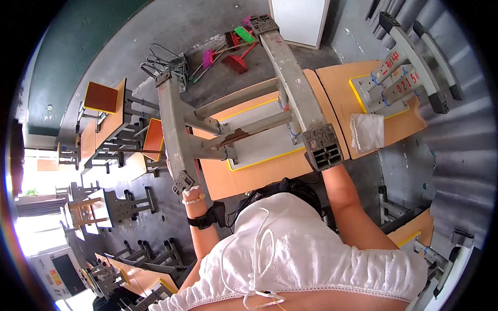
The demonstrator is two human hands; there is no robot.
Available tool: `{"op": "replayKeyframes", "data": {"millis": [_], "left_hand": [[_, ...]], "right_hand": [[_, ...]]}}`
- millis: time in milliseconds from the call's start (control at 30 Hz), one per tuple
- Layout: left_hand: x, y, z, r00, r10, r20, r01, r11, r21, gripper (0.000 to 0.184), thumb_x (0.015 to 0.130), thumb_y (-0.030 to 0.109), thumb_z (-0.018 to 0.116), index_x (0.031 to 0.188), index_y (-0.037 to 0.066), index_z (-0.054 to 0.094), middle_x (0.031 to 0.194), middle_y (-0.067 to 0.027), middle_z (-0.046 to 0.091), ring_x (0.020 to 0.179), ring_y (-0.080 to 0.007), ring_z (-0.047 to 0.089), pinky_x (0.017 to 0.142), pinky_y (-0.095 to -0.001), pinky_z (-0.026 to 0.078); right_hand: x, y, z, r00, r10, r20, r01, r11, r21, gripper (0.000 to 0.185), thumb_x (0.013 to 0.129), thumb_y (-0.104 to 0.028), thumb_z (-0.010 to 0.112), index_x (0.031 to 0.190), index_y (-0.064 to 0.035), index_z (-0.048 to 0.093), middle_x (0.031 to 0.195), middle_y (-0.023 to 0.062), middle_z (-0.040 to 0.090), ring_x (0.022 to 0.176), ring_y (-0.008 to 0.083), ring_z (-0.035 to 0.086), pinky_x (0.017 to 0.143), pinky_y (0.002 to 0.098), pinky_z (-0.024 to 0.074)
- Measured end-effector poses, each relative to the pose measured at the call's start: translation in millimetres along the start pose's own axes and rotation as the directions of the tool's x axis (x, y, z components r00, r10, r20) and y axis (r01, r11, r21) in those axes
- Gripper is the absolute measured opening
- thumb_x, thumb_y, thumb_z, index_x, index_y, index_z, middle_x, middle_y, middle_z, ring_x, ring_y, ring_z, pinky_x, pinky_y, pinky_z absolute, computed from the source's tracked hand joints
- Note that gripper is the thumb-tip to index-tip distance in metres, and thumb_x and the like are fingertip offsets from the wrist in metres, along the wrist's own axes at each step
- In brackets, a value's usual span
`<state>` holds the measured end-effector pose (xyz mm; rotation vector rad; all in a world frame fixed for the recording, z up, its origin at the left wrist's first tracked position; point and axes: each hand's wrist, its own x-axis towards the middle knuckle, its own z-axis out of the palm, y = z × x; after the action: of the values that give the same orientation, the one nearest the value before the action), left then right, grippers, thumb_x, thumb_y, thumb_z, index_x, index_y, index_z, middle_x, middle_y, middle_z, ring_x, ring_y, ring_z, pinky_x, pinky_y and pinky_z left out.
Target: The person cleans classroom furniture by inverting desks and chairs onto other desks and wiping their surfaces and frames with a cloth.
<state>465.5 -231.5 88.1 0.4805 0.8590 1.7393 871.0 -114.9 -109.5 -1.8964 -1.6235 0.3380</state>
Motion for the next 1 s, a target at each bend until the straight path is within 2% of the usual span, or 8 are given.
{"op": "replayKeyframes", "data": {"millis": [267, 400, 533, 600, 700, 833, 900, 1000], "left_hand": [[44.3, -21.4, -71.3, 0.993, 0.082, -0.088, -0.002, 0.739, 0.674, 0.052, 0.087, 0.031, 0.046, 0.131, 0.008, 0.031, 0.124, -0.0146, 0.043, 0.111, -0.029, 0.045, 0.088, -0.0361, 0.04], [41.2, -15.1, -136.9, 0.998, -0.044, 0.05, -0.043, 0.145, 0.988, 0.052, 0.085, 0.031, 0.049, 0.129, 0.007, 0.035, 0.12, -0.0167, 0.047, 0.109, -0.0308, 0.047, 0.085, -0.0369, 0.043], [15.1, -15.9, -157.2, 0.898, -0.363, 0.247, -0.409, -0.484, 0.774, 0.052, 0.083, 0.029, 0.053, 0.128, 0.008, 0.038, 0.116, -0.0198, 0.052, 0.105, -0.0331, 0.05, 0.082, -0.0369, 0.045], [19.7, -44.2, -233.4, 0.834, -0.544, 0.09, -0.233, -0.2, 0.952, 0.055, 0.082, 0.03, 0.055, 0.131, 0.01, 0.036, 0.108, -0.0224, 0.056, 0.099, -0.0343, 0.055, 0.079, -0.0349, 0.046], [-9.3, -48.3, -148.0, 0.811, -0.554, -0.186, 0.044, -0.259, 0.965, 0.046, 0.083, 0.031, 0.051, 0.121, 0.007, 0.045, 0.101, -0.0261, 0.057, 0.097, -0.0377, 0.055, 0.08, -0.0415, 0.045], [-10.9, -106.6, -169.7, 0.832, -0.549, -0.081, -0.12, -0.322, 0.939, 0.057, 0.082, 0.035, 0.053, 0.128, 0.006, 0.037, 0.103, -0.0279, 0.055, 0.099, -0.0362, 0.055, 0.084, -0.0405, 0.043], [-17.9, -129.1, -170.5, 0.724, -0.686, -0.072, -0.199, -0.308, 0.93, 0.055, 0.084, 0.036, 0.051, 0.127, 0.005, 0.038, 0.095, -0.0199, 0.062, 0.091, -0.0328, 0.059, 0.079, -0.0362, 0.046], [-33.3, -131.2, -126.1, 0.591, -0.805, -0.049, -0.093, -0.128, 0.987, 0.054, 0.085, 0.036, 0.05, 0.126, 0.003, 0.04, 0.099, -0.0207, 0.06, 0.093, -0.0336, 0.058, 0.081, -0.0373, 0.045]], "right_hand": [[14.0, -26.2, 1.4, 0.999, -0.03, 0.017, 0.029, 0.998, 0.048, 0.048, 0.08, -0.021, 0.055, 0.123, -0.0031, 0.043, 0.115, 0.0166, 0.05, 0.104, 0.0313, 0.048, 0.089, 0.0375, 0.039], [1.1, 7.9, -27.2, 0.999, 0.005, -0.045, -0.006, 0.999, -0.031, 0.049, 0.08, -0.021, 0.055, 0.124, -0.0028, 0.042, 0.116, 0.0173, 0.05, 0.106, 0.0323, 0.048, 0.09, 0.0381, 0.0387], [6.2, 132.9, -26.9, 0.987, 0.073, -0.143, -0.118, 0.933, -0.341, 0.05, 0.078, -0.019, 0.056, 0.122, -0.0007, 0.042, 0.117, 0.02, 0.049, 0.107, 0.0353, 0.047, 0.09, 0.0395, 0.0393], [-5.2, 179.9, -26.3, 0.981, 0.168, -0.092, -0.191, 0.882, -0.431, 0.049, 0.076, -0.019, 0.058, 0.119, 0.0017, 0.044, 0.115, 0.0204, 0.048, 0.106, 0.0362, 0.046, 0.087, 0.0401, 0.0405], [-24.1, 144.5, -62.2, 0.946, 0.323, 0.032, -0.277, 0.854, -0.44, 0.042, 0.075, -0.018, 0.06, 0.109, 0.0019, 0.047, 0.109, 0.0173, 0.05, 0.103, 0.0338, 0.047, 0.084, 0.04, 0.0418], [-21.4, 141.5, -56.4, 0.969, 0.222, -0.106, -0.245, 0.829, -0.502, 0.026, 0.071, -0.014, 0.062, 0.09, 0.0003, 0.052, 0.092, 0.0163, 0.051, 0.088, 0.0343, 0.052, 0.077, 0.0418, 0.0444], [-12.2, 142.6, -53.7, 0.947, 0.291, -0.132, -0.319, 0.819, -0.477, 0.025, 0.069, -0.014, 0.063, 0.087, 0.0012, 0.054, 0.092, 0.0166, 0.051, 0.087, 0.0348, 0.053, 0.076, 0.0419, 0.0446], [1.4, 111.1, -60.3, 0.919, 0.336, 0.207, -0.283, 0.926, -0.249, 0.022, 0.068, -0.013, 0.063, 0.082, 0.0023, 0.057, 0.092, 0.0176, 0.051, 0.084, 0.0356, 0.053, 0.074, 0.0426, 0.0446]]}}
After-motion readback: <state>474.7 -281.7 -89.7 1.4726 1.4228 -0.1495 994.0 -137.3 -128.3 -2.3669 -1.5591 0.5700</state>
